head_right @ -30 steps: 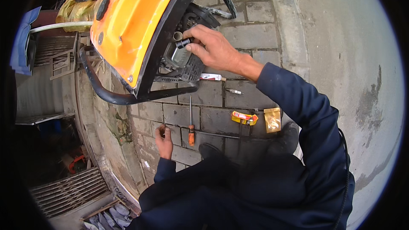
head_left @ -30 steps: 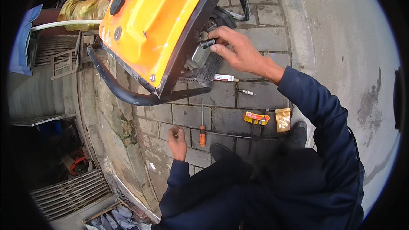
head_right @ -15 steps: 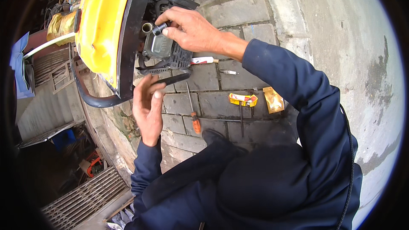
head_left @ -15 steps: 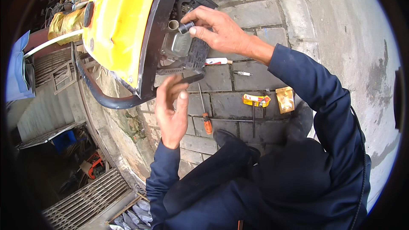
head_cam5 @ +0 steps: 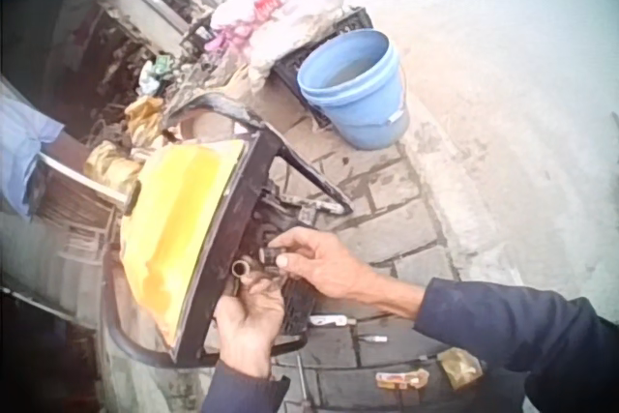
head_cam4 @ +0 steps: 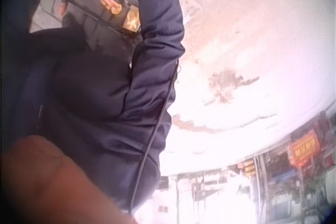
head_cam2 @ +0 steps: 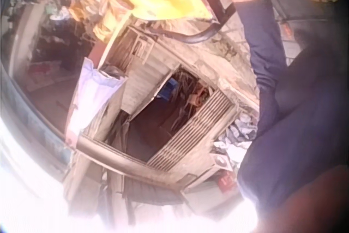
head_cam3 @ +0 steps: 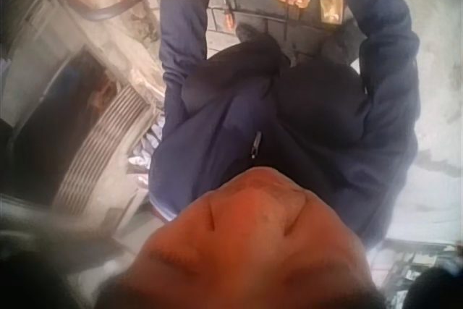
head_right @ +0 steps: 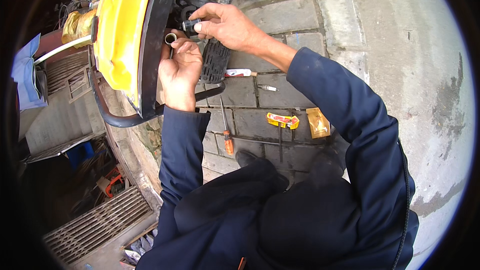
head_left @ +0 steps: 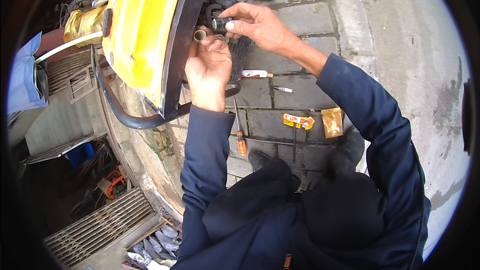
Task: The person removes the top cover of a portable generator, uses a screwdriver and socket wrench to remove the spark plug, inspects it, and then reinstalls it. The person then attempts to start the generator by pulling the starter cord.
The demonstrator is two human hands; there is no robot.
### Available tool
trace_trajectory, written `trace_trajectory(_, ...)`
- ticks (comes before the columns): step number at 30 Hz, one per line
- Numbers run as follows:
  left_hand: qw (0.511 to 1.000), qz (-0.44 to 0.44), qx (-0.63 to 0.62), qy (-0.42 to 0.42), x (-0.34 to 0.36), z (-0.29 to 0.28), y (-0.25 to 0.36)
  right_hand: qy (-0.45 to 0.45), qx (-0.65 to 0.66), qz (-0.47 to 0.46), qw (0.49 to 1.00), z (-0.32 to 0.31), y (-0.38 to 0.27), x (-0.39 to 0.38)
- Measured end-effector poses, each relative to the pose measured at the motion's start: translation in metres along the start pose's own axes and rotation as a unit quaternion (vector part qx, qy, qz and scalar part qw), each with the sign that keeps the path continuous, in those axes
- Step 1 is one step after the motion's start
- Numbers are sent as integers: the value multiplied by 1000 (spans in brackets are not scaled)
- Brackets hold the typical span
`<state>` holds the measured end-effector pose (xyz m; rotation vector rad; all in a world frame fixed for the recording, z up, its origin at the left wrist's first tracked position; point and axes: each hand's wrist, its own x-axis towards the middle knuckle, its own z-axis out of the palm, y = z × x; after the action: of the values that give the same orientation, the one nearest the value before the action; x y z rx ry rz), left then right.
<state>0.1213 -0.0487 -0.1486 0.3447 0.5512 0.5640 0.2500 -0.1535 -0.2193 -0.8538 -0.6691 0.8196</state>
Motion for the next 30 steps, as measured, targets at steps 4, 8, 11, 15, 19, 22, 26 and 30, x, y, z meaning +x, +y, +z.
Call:
trace_trajectory(4, 999, -25, -28, -6, -12, 4, 1, 2, 4, -4, 1000, -3, 3, 9)
trace_trajectory(8, 998, -15, -53, 10, -22, 10, -3, -7, -15, -5, 1000, -2, 5, 19)
trace_trajectory(11, 996, -47, -38, -71, -32, 12, -15, 11, -29, -14, 999, 3, 4, 26)
trace_trajectory(15, 993, -87, 64, -50, -78, -3, -21, 1, -52, -14, 999, 11, 1, 28)
trace_trajectory(19, 923, -123, 365, -22, -143, -58, -31, 44, -230, -113, 966, 36, 9, 28)
trace_trajectory(22, 852, -180, 484, 78, -171, -116, -37, 75, -330, -237, 911, 58, 20, 28)
trace_trajectory(26, 794, -211, 555, 132, -194, -178, -45, 121, -463, -367, 798, 69, 31, 33)
trace_trajectory(30, 776, -246, 563, 144, -217, -213, -43, 102, -404, -399, 817, 65, 33, 37)
